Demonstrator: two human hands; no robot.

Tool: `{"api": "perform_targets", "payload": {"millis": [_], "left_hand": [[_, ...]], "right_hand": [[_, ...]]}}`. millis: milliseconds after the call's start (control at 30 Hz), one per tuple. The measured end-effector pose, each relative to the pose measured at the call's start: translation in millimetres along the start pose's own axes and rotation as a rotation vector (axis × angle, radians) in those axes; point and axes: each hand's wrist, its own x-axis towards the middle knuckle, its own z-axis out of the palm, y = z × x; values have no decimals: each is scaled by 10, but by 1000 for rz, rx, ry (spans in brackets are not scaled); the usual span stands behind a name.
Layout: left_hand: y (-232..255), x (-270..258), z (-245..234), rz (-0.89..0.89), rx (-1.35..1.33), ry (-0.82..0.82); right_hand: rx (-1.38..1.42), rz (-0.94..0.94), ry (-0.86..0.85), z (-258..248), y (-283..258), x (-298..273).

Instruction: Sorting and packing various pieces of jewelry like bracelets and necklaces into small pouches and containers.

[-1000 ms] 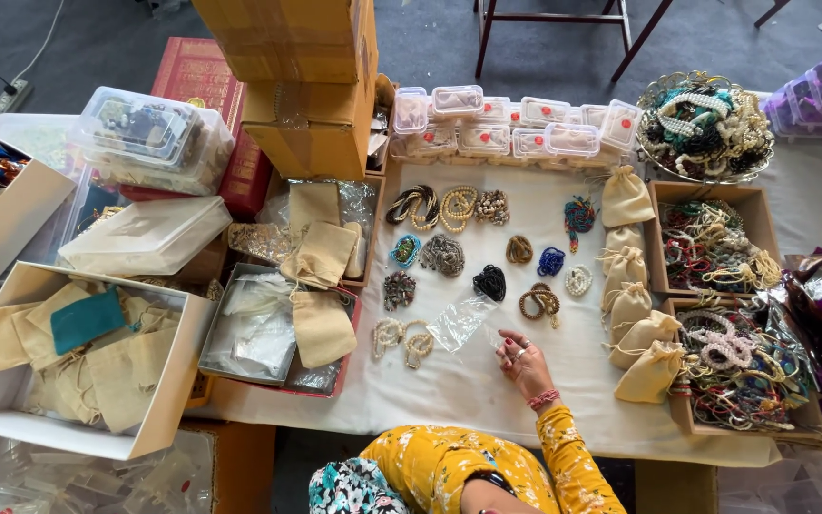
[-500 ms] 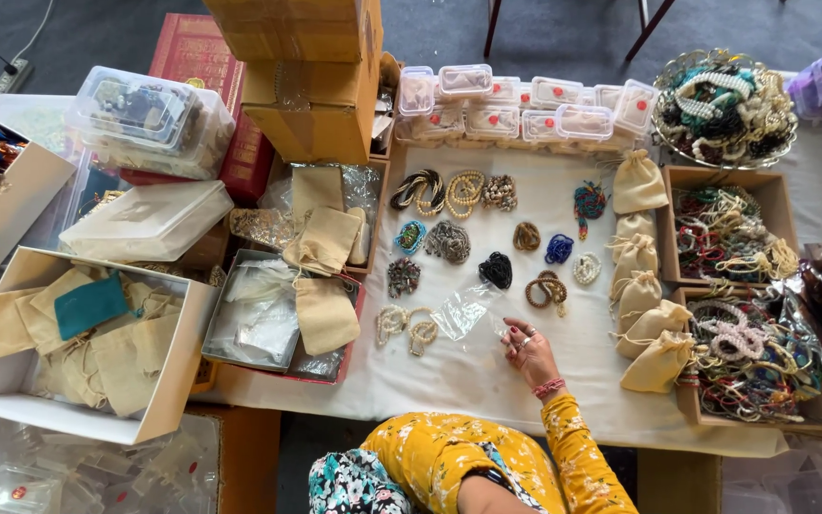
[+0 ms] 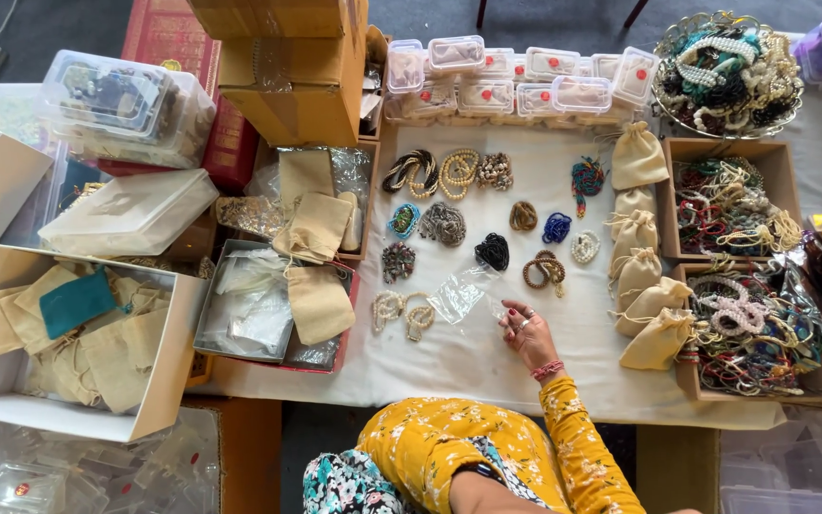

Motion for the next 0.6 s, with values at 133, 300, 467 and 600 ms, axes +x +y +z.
{"api": "perform_targets", "payload": {"millis": [133,300,467,600], "left_hand": [[-33,414,-121,-10,-16,13],[-70,401,-260,-17,-13,41],[-226,281,-409,-29,-21,58],[-246,88,-589,-34,-31,54]], "right_hand": [[-8,-20,-3,2,3,-31],[-39,-7,18,-2,40,44],[61,-31,9,196,-172,41],[39,-123,-64,68,-109,190]]}}
